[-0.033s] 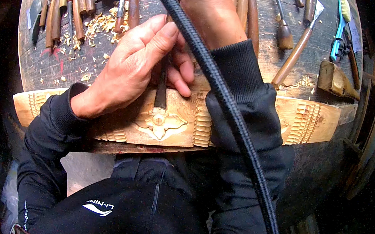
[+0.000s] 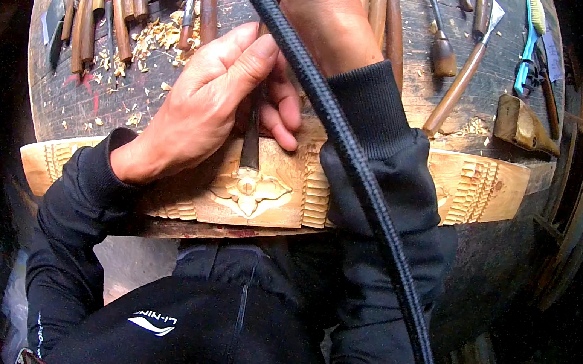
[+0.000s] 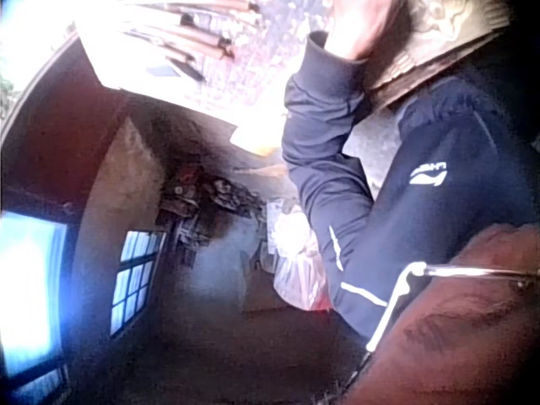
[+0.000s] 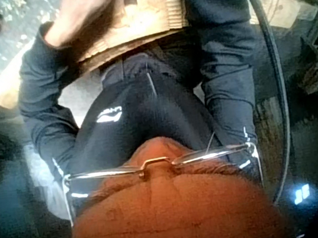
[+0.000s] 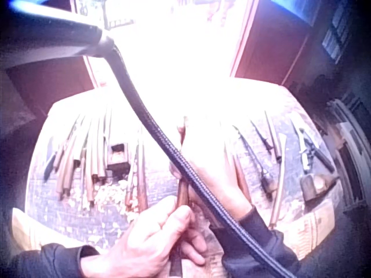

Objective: The person carves decorative patterns into a long wooden board using chisels and gouges at a workbench, periodically clearing away wood shavings by hand.

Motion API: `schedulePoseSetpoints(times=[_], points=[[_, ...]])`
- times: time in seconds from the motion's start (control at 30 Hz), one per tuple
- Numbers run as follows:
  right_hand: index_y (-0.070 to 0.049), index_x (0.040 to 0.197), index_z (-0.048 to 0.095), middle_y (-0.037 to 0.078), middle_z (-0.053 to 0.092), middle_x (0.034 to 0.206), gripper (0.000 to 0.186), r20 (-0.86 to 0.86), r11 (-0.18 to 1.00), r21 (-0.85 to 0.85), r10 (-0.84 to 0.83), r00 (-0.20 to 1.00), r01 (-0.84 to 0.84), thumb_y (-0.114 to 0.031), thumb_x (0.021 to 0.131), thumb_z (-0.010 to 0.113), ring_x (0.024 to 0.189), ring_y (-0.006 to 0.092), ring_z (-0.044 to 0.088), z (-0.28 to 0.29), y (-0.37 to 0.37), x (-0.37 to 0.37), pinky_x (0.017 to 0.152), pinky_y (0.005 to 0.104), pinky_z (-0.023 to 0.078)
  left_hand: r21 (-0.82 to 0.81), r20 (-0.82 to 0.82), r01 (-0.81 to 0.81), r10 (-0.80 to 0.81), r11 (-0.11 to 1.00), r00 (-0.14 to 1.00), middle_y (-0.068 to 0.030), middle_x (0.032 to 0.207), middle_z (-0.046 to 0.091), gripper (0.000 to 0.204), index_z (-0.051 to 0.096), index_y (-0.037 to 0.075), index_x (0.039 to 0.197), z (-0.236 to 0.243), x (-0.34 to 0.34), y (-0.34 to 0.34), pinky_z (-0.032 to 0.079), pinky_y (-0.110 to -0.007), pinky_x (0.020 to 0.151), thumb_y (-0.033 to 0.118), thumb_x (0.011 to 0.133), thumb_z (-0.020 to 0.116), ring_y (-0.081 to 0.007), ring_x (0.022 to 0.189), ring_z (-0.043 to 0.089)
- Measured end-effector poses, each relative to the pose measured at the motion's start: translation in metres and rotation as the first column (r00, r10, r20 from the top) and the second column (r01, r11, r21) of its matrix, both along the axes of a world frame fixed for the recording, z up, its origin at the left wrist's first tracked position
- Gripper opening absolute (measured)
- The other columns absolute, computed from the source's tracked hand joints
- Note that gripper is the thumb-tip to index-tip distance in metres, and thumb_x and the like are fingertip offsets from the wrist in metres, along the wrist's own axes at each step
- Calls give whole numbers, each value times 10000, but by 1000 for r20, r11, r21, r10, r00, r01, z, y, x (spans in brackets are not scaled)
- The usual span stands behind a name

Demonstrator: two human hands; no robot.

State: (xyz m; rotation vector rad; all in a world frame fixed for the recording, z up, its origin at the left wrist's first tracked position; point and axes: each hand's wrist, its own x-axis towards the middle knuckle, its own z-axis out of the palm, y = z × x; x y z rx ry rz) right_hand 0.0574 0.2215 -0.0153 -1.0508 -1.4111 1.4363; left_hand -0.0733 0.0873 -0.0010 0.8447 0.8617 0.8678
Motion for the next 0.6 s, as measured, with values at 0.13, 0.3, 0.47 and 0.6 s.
schedulePoseSetpoints(times=[0.13, 0.3, 0.47, 0.6], points=[[-25, 1066, 583, 20, 577, 793, 107, 6, 1000, -8, 15, 1000, -15, -115, 1124, 580, 587, 110, 535, 0, -2, -2, 522, 291, 444, -35, -17, -64, 63, 997, 998, -137, 816, 737, 345, 511, 18, 1074, 3, 4, -3, 594, -295, 632, 333, 1212, 494, -202, 693, 781], [-25, 1069, 583, 24, 578, 796, 100, 14, 999, -19, 33, 999, -33, -111, 1119, 585, 594, 117, 542, -2, -3, -7, 528, 295, 449, -37, -78, -72, 69, 997, 995, -140, 775, 733, 339, 496, 11, 1032, 6, 4, -4, 591, -304, 610, 300, 1210, 491, -213, 664, 781], [-25, 1073, 583, 28, 579, 799, 92, 20, 999, -25, 42, 999, -41, -107, 1114, 591, 601, 124, 548, -3, -3, -9, 534, 299, 454, -23, -103, -88, 85, 996, 991, -146, 769, 730, 330, 487, 0, 1025, 6, 5, -5, 589, -310, 600, 276, 1206, 501, -218, 653, 779], [-25, 1076, 583, 31, 580, 801, 87, 19, 998, -28, 50, 999, -49, -104, 1111, 595, 607, 130, 554, -2, -1, -11, 539, 302, 458, -22, -135, -89, 85, 996, 987, -148, 766, 727, 311, 494, -5, 1038, 12, 5, -5, 589, -315, 596, 257, 1205, 497, -222, 645, 776]])
